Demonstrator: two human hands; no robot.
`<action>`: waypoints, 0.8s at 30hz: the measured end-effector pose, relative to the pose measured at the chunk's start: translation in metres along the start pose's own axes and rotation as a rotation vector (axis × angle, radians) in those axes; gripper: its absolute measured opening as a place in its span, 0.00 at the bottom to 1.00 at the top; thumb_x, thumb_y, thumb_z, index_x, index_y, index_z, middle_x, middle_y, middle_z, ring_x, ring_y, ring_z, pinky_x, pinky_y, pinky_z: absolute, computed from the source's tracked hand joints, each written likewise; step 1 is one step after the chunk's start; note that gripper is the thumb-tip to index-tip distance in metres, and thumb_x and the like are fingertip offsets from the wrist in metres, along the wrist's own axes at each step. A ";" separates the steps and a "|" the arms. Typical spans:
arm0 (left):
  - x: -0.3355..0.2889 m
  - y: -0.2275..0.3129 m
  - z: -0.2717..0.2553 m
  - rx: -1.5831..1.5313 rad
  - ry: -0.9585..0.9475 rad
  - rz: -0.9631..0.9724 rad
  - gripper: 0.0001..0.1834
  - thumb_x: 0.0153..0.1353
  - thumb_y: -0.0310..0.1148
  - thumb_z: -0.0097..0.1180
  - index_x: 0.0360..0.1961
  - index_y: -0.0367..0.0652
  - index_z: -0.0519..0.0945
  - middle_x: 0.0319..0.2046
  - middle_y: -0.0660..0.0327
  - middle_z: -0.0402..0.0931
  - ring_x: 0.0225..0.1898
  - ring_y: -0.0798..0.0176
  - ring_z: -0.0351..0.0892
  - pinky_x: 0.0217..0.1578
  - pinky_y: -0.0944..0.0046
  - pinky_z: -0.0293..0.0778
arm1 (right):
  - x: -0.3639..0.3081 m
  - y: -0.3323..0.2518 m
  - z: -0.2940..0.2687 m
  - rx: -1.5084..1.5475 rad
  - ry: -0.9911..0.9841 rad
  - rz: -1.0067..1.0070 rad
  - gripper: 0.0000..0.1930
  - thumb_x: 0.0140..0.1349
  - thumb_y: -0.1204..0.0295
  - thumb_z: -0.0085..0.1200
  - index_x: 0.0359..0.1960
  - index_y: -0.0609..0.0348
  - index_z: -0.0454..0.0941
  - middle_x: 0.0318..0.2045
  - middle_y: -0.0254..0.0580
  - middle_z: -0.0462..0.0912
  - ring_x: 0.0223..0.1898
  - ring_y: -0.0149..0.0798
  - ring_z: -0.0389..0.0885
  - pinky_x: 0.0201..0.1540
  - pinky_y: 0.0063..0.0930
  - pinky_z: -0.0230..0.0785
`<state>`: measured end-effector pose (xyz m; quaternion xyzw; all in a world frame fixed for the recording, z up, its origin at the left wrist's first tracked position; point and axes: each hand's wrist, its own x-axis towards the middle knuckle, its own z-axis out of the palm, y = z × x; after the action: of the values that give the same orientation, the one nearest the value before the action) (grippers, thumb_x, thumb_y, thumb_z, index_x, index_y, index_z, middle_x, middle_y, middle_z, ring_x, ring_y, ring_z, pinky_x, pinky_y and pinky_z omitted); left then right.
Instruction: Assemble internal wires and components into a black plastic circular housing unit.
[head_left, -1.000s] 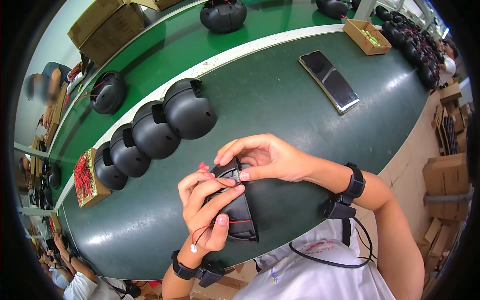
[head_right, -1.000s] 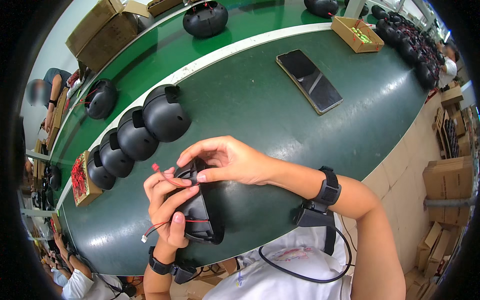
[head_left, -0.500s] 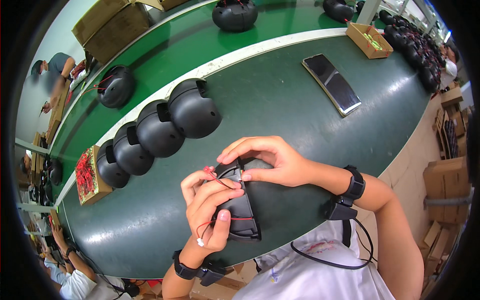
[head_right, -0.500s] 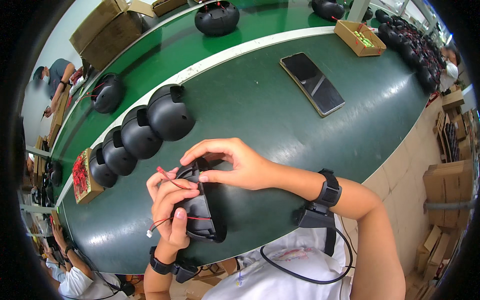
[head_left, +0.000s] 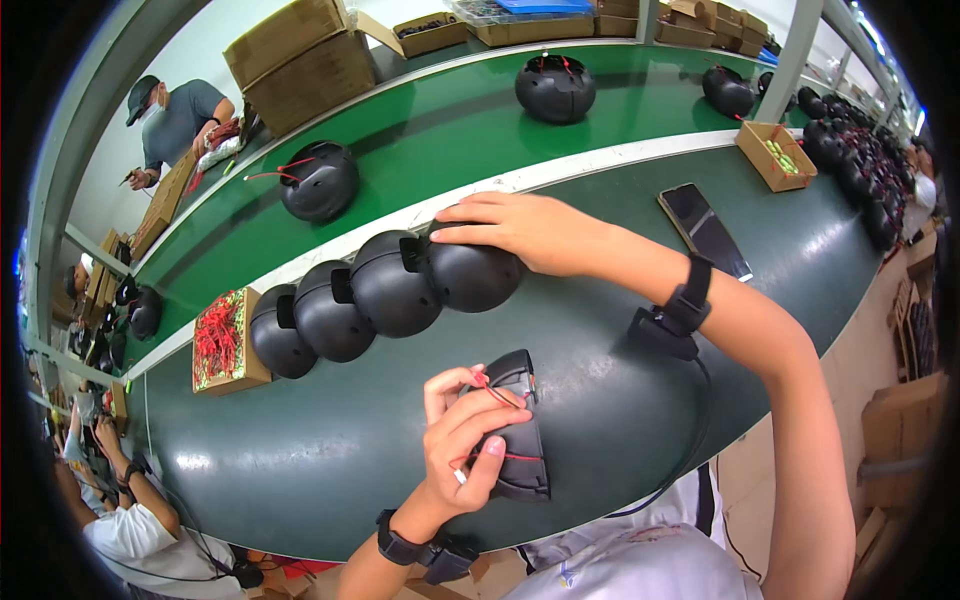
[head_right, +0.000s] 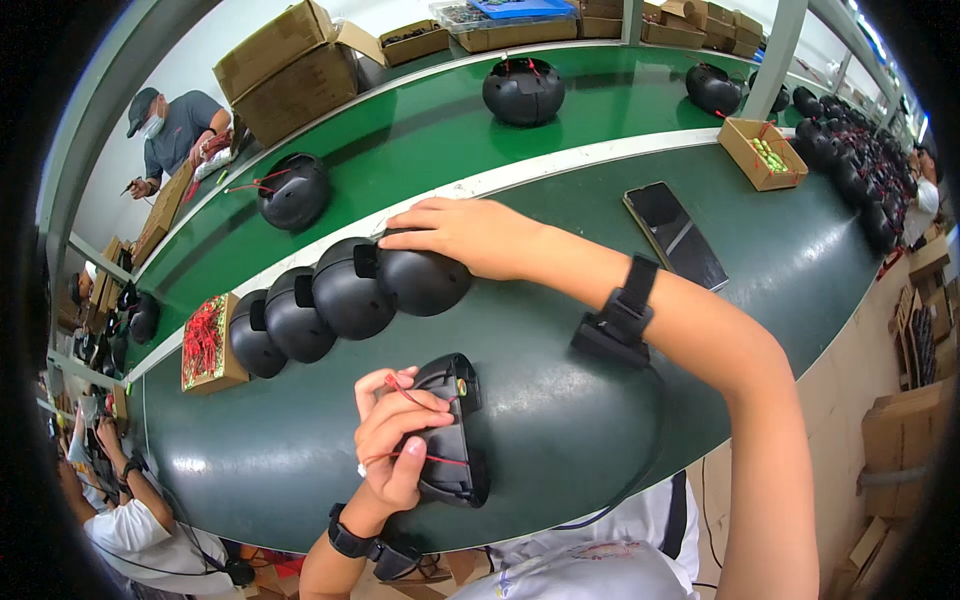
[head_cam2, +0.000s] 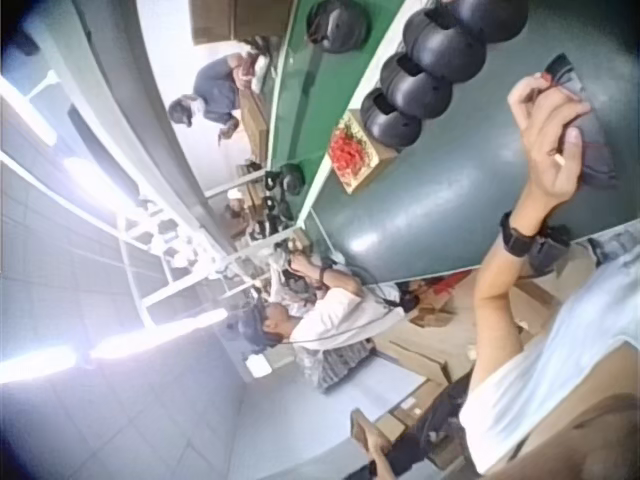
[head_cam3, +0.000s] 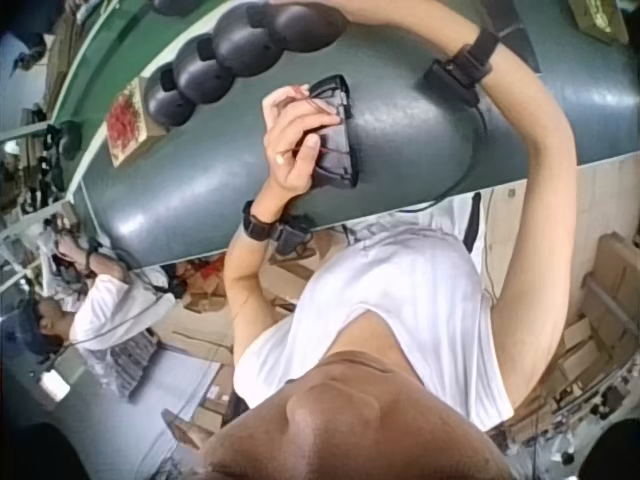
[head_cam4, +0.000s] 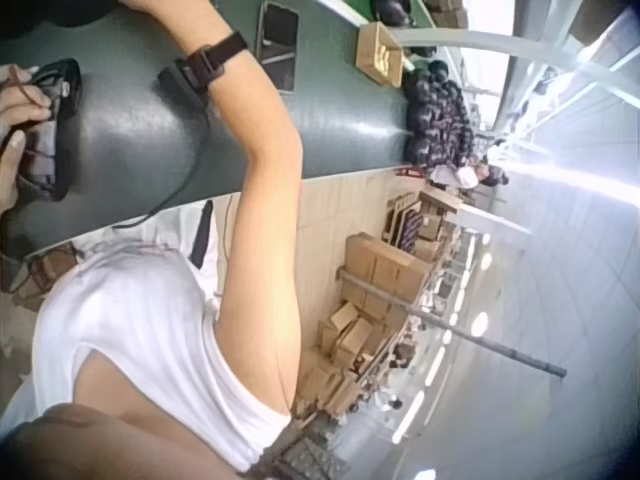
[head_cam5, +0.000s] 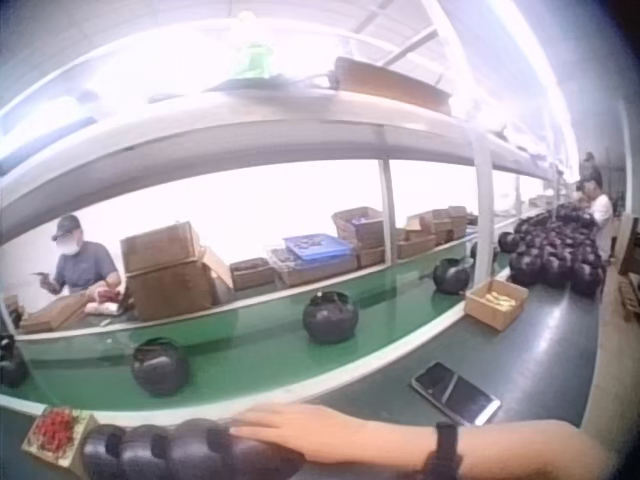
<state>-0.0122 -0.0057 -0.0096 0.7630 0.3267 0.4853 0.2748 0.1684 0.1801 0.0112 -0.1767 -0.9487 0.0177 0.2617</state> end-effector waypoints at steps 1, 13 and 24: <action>0.003 -0.003 -0.001 -0.004 0.008 0.002 0.14 0.51 0.32 0.48 0.33 0.37 0.82 0.35 0.56 0.79 0.49 0.50 0.62 0.55 0.49 0.60 | -0.007 -0.001 -0.005 -0.003 -0.008 -0.004 0.37 0.42 0.83 0.56 0.59 0.43 0.67 0.54 0.37 0.71 0.53 0.45 0.70 0.55 0.39 0.64; 0.008 -0.010 -0.009 0.049 0.076 -0.004 0.13 0.51 0.32 0.48 0.31 0.37 0.82 0.31 0.56 0.78 0.46 0.52 0.63 0.51 0.53 0.60 | -0.064 -0.075 -0.101 0.268 -0.333 0.803 0.29 0.47 0.54 0.65 0.39 0.68 0.71 0.36 0.51 0.71 0.34 0.44 0.78 0.37 0.35 0.72; 0.003 -0.004 -0.006 0.016 0.039 -0.038 0.15 0.51 0.38 0.47 0.29 0.38 0.81 0.30 0.55 0.79 0.46 0.52 0.65 0.56 0.48 0.58 | -0.089 -0.127 -0.011 0.766 0.092 0.540 0.33 0.53 0.74 0.55 0.62 0.60 0.59 0.58 0.52 0.66 0.60 0.47 0.66 0.62 0.36 0.55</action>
<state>-0.0176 -0.0002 -0.0084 0.7494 0.3502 0.4920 0.2713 0.2038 0.0298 -0.0067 -0.3085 -0.7814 0.4259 0.3359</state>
